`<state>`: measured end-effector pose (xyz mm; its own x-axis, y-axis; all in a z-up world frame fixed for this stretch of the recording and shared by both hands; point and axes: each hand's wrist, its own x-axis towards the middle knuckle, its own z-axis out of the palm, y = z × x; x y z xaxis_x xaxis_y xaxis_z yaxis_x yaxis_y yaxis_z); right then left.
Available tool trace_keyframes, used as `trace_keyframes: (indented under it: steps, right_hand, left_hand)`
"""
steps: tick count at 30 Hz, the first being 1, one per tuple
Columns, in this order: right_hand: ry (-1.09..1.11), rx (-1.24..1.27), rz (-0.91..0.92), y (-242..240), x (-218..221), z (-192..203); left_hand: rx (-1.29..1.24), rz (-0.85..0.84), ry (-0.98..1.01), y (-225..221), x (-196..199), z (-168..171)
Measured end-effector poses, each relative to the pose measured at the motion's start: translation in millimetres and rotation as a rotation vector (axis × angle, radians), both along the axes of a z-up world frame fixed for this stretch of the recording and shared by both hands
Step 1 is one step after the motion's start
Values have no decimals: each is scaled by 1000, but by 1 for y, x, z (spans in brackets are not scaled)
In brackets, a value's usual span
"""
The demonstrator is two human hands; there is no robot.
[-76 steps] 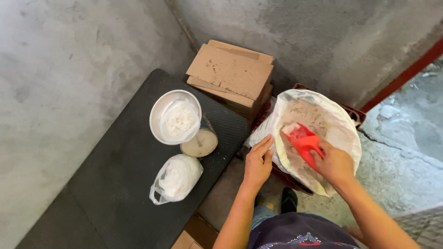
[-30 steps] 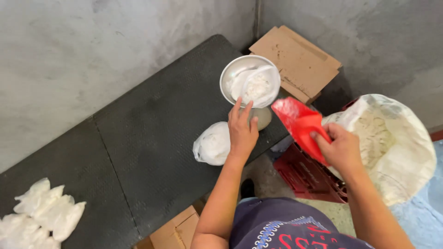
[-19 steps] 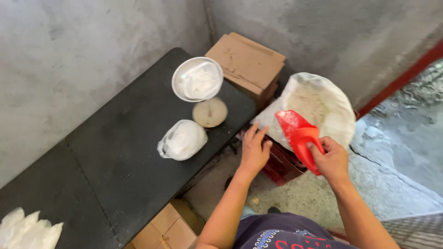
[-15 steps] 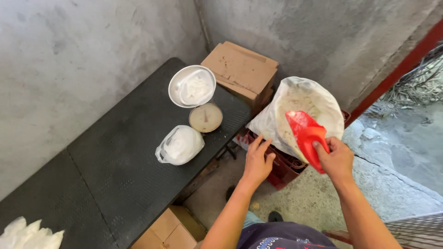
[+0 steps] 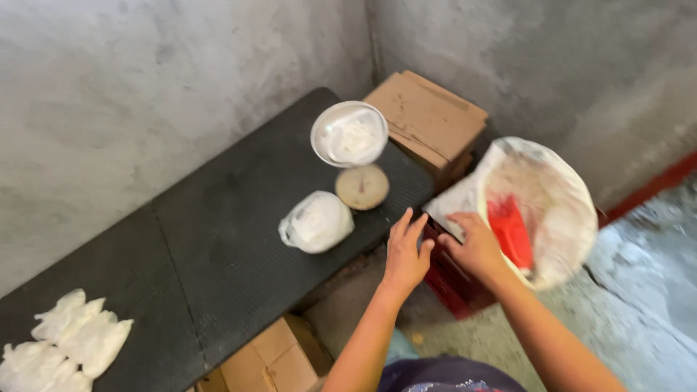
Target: The recorder uses a scale to weigh specific amounts of white powder from a large sack and then seals the portions into smaller plastic bags.
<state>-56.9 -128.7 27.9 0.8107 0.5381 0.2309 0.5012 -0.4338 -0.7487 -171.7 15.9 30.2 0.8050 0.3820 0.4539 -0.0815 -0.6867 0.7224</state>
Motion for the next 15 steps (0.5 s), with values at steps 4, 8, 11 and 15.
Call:
trace_keyframes:
  steps: [4,8,11,15]
  right_hand:
    - [-164,66,93,64,16,-4]
    - [-41,-1,65,135,53,19]
    - [-256,75,85,189,97,20]
    - [-374,65,58,259,128,40]
  left_hand:
    - [31,27,28,56,4,2]
    - [129,127,2,125,23,21]
    - [221,197,-5,168,45,46]
    - [426,254,144,235,80,57]
